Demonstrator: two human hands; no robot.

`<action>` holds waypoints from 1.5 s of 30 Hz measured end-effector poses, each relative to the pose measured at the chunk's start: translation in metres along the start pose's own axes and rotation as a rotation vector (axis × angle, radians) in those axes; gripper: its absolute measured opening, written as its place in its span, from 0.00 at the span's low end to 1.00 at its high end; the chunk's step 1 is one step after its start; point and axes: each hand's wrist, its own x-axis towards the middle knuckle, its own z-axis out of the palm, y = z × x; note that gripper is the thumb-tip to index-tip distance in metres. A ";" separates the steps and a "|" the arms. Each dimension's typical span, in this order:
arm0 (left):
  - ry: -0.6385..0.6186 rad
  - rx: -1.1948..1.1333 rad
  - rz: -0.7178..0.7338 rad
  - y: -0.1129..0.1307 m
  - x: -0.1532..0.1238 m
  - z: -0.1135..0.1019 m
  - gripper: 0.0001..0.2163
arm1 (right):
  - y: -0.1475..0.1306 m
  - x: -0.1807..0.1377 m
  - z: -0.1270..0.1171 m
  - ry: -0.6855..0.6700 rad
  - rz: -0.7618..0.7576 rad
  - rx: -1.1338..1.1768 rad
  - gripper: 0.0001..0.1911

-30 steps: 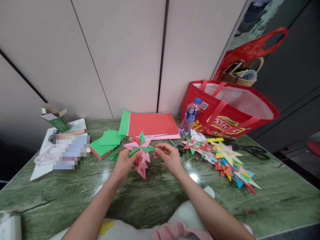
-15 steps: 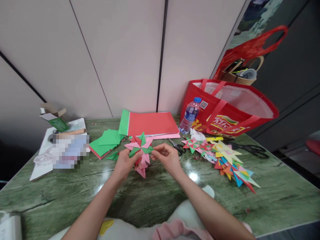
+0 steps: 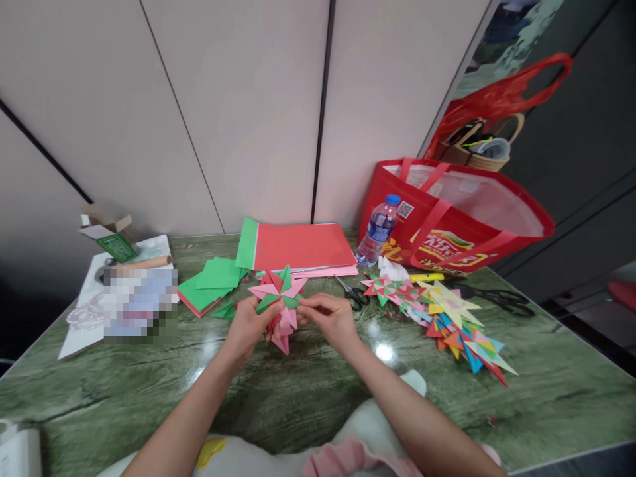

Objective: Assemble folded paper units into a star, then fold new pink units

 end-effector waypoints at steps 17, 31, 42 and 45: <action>-0.031 0.103 0.035 0.001 0.002 -0.006 0.10 | 0.008 -0.002 0.002 -0.019 0.126 -0.003 0.06; 0.202 -0.366 -0.016 -0.002 0.004 0.007 0.14 | 0.004 0.000 0.006 0.047 0.208 0.024 0.16; 0.244 -0.279 -0.045 -0.001 0.007 -0.004 0.13 | -0.001 0.008 -0.005 0.093 0.151 0.069 0.14; 0.229 -0.267 -0.036 -0.001 0.006 -0.003 0.13 | -0.001 0.007 -0.006 0.059 0.128 0.009 0.10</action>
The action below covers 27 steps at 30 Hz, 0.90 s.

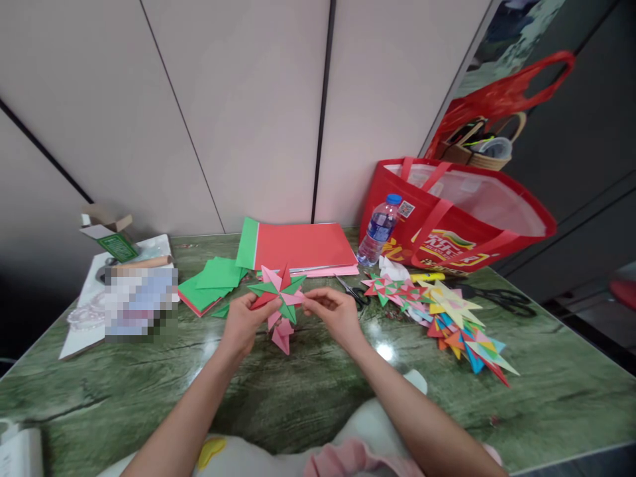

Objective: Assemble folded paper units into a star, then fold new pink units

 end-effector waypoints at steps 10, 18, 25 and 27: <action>-0.003 0.064 0.050 0.000 -0.002 0.003 0.12 | 0.001 -0.006 0.004 0.013 -0.039 -0.054 0.08; -0.126 0.294 0.090 0.006 -0.003 -0.004 0.09 | 0.009 0.000 0.003 -0.037 0.046 -0.069 0.17; -0.214 0.431 0.123 0.006 -0.005 -0.004 0.11 | 0.006 -0.001 0.003 -0.130 0.133 0.041 0.20; -0.218 0.354 0.089 0.004 -0.005 -0.003 0.10 | 0.007 -0.002 0.005 -0.115 0.113 0.049 0.16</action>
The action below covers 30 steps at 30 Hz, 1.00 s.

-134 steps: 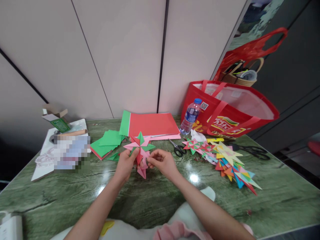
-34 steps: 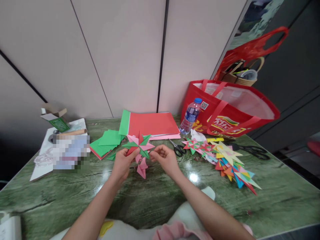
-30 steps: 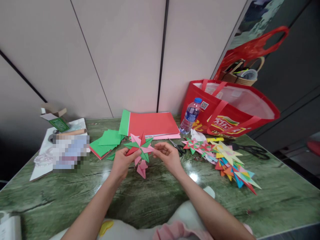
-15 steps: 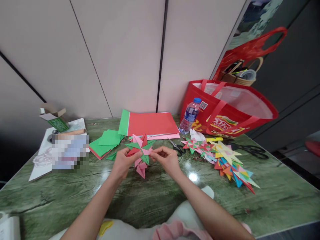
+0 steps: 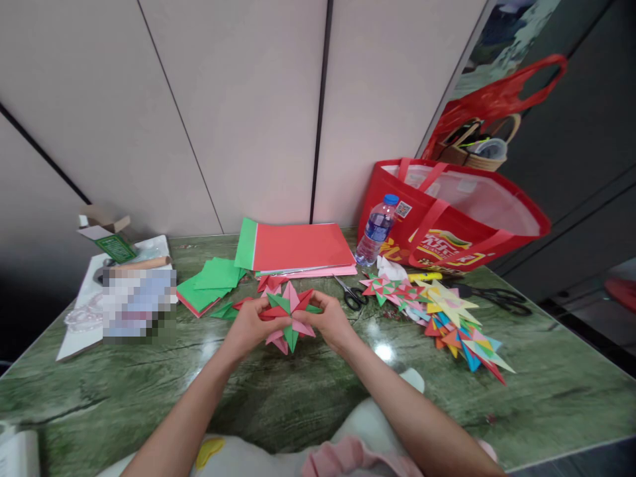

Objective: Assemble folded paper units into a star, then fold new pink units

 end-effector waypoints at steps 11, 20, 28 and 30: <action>0.053 -0.372 -0.166 -0.003 -0.003 0.018 0.15 | 0.003 -0.002 0.005 0.119 -0.034 -0.014 0.14; 0.063 -0.127 0.018 -0.006 -0.004 0.017 0.10 | -0.002 -0.004 0.007 0.103 -0.094 -0.172 0.13; 0.010 0.085 0.124 -0.006 -0.005 0.013 0.12 | 0.000 -0.006 0.011 0.090 0.057 0.089 0.19; -0.015 0.116 0.154 -0.004 -0.005 0.011 0.13 | 0.001 -0.005 0.012 0.080 0.133 0.164 0.20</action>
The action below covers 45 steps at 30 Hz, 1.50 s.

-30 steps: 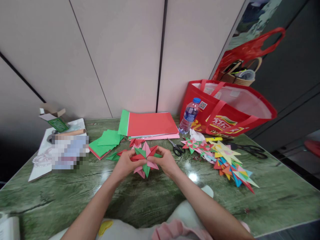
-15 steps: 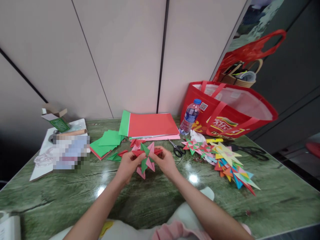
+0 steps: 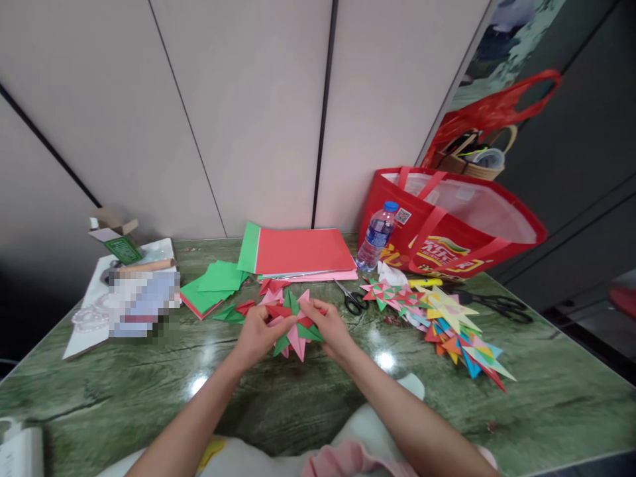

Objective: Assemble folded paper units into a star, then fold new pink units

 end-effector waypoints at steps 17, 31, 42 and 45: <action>-0.133 -0.286 -0.200 0.004 0.000 -0.001 0.15 | 0.007 0.008 -0.006 0.181 -0.107 0.006 0.18; -0.112 -0.280 -0.167 -0.005 0.001 0.002 0.12 | 0.002 0.002 -0.001 0.163 -0.112 -0.009 0.16; 0.118 -0.349 -0.179 -0.001 0.009 -0.016 0.21 | -0.003 0.006 -0.008 0.070 0.012 0.026 0.19; 0.141 -0.347 -0.163 0.000 0.009 -0.013 0.22 | -0.004 0.005 -0.007 0.055 0.016 0.063 0.18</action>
